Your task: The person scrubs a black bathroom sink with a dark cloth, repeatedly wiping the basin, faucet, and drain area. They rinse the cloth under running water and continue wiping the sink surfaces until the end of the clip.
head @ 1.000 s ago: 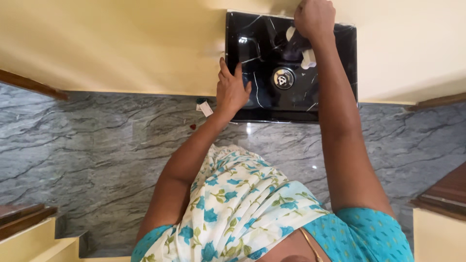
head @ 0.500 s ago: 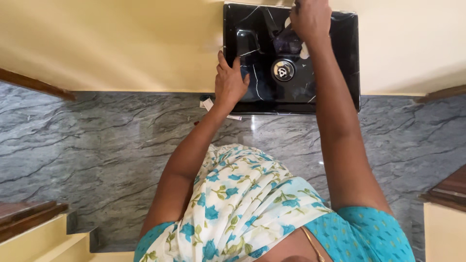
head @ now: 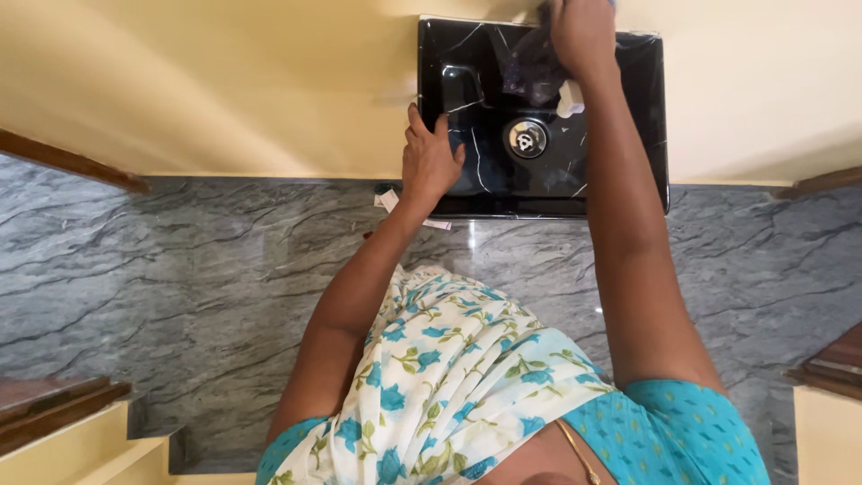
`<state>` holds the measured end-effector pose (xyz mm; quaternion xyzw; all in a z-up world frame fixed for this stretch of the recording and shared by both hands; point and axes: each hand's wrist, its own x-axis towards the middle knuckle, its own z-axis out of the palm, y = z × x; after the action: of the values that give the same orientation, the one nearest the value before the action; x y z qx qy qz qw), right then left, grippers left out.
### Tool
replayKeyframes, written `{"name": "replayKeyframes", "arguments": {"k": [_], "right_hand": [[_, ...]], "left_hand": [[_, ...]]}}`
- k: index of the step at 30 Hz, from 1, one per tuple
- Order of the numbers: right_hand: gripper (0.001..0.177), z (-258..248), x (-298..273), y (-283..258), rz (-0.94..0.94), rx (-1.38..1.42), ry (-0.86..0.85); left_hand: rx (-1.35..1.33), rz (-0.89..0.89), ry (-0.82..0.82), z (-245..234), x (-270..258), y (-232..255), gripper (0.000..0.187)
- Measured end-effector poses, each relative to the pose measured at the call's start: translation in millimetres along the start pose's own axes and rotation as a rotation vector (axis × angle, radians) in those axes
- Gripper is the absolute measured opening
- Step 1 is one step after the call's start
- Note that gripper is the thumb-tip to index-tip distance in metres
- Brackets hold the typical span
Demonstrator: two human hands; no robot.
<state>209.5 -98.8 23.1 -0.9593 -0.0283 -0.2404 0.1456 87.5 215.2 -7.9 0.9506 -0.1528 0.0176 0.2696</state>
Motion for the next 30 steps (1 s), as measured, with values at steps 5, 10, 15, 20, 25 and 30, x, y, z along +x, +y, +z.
{"name": "replayKeyframes", "arguments": {"k": [5,10,15,20,25,30], "right_hand": [[0.056,-58,-59,-67,-0.065,-0.195,0.244],[0.047,-125,-110,-96,0.527,0.225,-0.131],[0.043,-180,-144,-89,0.414,0.538,0.385],[0.061,-116,-120,-120,0.305,0.143,-0.100],[0.049,-55,-97,-135,0.211,-0.441,-0.198],[0.040,-57,-85,-91,0.482,-0.034,-0.238]], "left_hand": [[0.031,0.022,0.015,-3,-1,1,0.073],[0.033,0.016,-0.015,-1,-2,1,0.073],[0.112,0.020,-0.009,0,0,3,0.074],[0.142,0.014,-0.018,1,0,3,0.074],[0.099,0.031,0.007,0,2,2,0.073],[0.075,0.023,-0.028,0,-2,0,0.073]]}}
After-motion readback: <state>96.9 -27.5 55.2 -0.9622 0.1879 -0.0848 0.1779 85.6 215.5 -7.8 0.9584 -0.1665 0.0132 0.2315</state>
